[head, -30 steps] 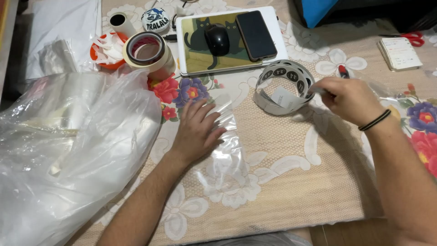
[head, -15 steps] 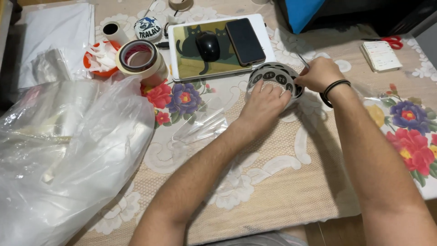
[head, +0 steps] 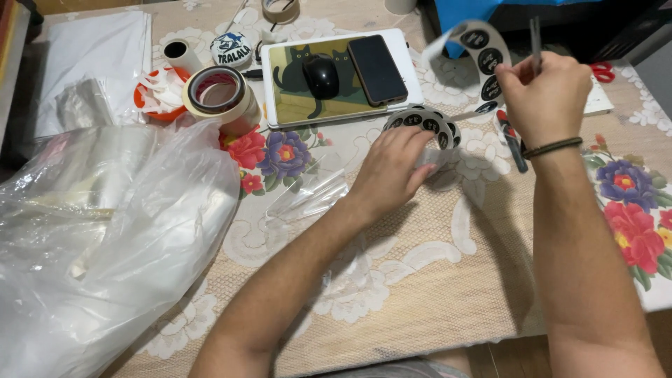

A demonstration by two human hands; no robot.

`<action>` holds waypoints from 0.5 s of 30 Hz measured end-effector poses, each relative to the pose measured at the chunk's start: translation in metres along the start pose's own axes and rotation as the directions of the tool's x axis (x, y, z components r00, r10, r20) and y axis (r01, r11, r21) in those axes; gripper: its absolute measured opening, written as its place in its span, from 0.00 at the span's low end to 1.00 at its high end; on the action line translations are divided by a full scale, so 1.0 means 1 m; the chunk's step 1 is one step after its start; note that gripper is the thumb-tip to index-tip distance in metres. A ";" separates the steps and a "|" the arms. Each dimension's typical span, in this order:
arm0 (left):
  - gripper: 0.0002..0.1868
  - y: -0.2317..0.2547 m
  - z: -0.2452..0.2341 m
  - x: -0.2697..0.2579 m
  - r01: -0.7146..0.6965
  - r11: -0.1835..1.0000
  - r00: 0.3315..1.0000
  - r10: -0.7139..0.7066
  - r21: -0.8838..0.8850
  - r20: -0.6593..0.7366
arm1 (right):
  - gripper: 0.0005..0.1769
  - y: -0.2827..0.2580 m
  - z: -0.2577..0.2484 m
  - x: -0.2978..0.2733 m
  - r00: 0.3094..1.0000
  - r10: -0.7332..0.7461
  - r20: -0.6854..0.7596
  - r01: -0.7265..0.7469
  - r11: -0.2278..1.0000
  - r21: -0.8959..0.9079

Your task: Cutting individual stickers from a roll using scissors and placing them into small plastic bags for packaging.

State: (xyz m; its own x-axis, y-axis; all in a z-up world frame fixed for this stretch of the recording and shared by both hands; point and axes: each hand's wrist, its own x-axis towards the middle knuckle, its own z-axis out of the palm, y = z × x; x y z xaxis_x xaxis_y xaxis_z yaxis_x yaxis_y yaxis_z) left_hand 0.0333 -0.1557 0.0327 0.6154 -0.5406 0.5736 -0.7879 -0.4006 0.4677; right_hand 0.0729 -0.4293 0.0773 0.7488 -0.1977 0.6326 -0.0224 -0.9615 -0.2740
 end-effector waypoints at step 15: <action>0.29 0.033 -0.082 -0.138 0.794 -0.178 0.372 -0.614 -0.582 0.696 | 0.19 -0.224 -0.042 -0.085 0.575 -0.481 0.662 -0.314 0.618 0.721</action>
State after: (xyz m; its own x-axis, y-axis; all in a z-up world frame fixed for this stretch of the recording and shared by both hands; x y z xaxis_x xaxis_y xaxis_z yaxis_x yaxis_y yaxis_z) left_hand -0.0759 -0.0335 0.0240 0.6969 -0.4703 -0.5415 0.6420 0.0724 0.7633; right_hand -0.0136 -0.2050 0.1149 0.8799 0.4749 0.0154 0.2283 -0.3942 -0.8902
